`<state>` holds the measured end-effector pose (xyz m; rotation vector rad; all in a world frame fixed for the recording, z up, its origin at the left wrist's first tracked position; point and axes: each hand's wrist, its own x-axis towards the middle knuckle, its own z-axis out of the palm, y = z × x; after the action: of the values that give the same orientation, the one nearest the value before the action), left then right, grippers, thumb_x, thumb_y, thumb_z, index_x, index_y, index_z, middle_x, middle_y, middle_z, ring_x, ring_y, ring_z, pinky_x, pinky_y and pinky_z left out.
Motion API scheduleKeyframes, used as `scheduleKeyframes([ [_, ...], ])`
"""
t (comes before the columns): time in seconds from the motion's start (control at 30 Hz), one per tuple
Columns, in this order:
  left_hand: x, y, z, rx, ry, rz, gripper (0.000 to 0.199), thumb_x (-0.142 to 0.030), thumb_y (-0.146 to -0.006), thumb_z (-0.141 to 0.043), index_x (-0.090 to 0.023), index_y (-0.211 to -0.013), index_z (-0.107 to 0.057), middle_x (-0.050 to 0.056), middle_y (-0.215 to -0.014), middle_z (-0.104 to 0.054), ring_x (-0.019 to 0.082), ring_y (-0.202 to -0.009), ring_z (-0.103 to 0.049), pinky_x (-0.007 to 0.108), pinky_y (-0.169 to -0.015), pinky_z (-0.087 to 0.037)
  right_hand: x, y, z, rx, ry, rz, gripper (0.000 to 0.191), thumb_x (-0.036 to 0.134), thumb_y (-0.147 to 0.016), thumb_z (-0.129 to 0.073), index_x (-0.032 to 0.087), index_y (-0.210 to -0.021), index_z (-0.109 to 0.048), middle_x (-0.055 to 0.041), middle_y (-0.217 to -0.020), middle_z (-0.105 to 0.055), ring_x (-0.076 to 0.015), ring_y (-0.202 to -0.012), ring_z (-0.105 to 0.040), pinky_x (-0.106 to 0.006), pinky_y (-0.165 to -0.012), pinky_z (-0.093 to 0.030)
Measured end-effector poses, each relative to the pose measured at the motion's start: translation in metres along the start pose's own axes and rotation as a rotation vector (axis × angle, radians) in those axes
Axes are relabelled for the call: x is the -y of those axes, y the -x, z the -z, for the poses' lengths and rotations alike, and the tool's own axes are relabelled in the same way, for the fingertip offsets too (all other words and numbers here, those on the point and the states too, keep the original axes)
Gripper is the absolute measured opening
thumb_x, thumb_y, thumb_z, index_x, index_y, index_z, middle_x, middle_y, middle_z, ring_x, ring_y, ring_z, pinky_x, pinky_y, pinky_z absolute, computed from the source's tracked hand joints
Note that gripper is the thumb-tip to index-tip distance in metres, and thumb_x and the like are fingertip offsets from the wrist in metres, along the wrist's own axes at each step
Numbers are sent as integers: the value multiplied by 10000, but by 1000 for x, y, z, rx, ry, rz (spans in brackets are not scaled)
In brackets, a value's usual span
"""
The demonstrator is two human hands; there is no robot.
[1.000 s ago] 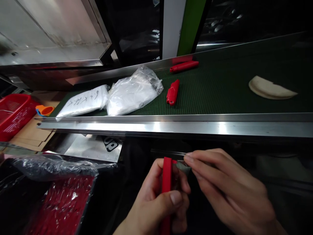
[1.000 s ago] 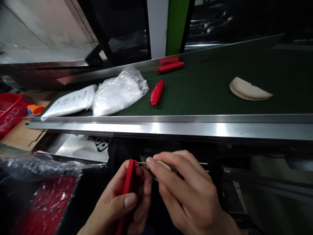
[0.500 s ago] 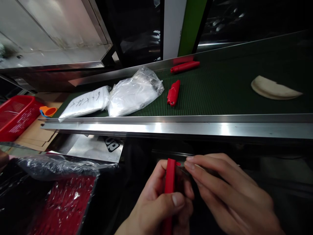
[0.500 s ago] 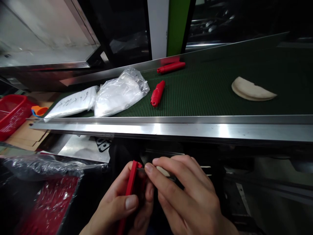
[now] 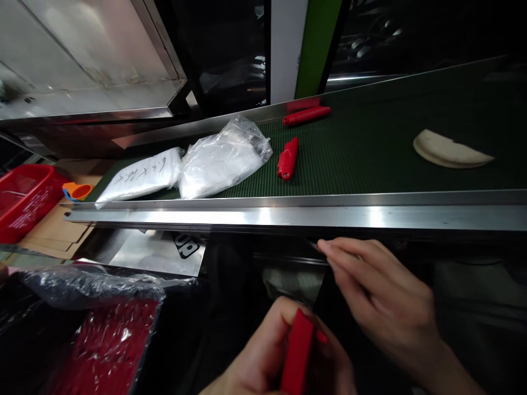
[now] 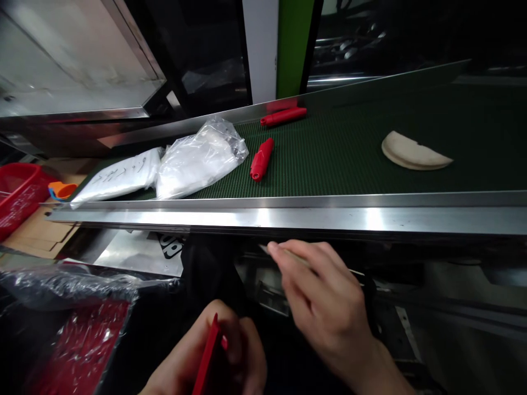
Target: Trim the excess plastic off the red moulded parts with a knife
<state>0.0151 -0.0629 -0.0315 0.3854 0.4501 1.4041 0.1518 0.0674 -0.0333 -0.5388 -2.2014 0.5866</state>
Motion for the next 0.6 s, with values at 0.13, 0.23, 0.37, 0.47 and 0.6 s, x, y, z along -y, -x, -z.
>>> scheduleKeyframes([
  [0.13,1,-2,7,9,76,-30,233,-243,-894,-604,-233,-1100,-495,39,-969,-555,45,-579,-525,132,-502,-378,0,4,5,53,-53,-5,437,-28,-856,-565,159,-1245,-635,-96,-1156,-627,-205,-1057,-604,-362,-860,-538],
  [0.23,0,-5,11,-5,107,-54,223,-277,-905,-531,-235,-1119,-489,45,-966,-535,48,-539,-515,136,-473,-383,9,2,6,97,-92,71,401,-37,-856,-542,124,-1208,-649,-115,-1154,-622,-217,-1076,-591,-370,-851,-543],
  [0.37,-3,-4,3,-54,134,-33,211,-275,-893,-538,-217,-1090,-493,59,-935,-552,49,-530,-515,121,-453,-394,16,-4,3,90,-78,106,344,-39,-853,-539,105,-1133,-676,-109,-1101,-645,-192,-1044,-594,-327,-834,-552],
  [0.47,-4,-4,-3,-139,142,-29,206,-258,-883,-542,-197,-1074,-500,69,-921,-558,48,-534,-511,96,-426,-390,17,-7,2,86,-69,112,324,-38,-850,-540,101,-1102,-687,-110,-1084,-657,-182,-1022,-604,-307,-820,-558],
  [0.6,-3,-8,5,-12,130,-30,224,-267,-896,-542,-206,-1108,-504,65,-950,-556,54,-549,-538,113,-443,-425,15,-8,3,74,-67,104,327,-32,-846,-536,119,-1088,-695,-107,-1064,-670,-189,-1000,-624,-314,-806,-573],
])
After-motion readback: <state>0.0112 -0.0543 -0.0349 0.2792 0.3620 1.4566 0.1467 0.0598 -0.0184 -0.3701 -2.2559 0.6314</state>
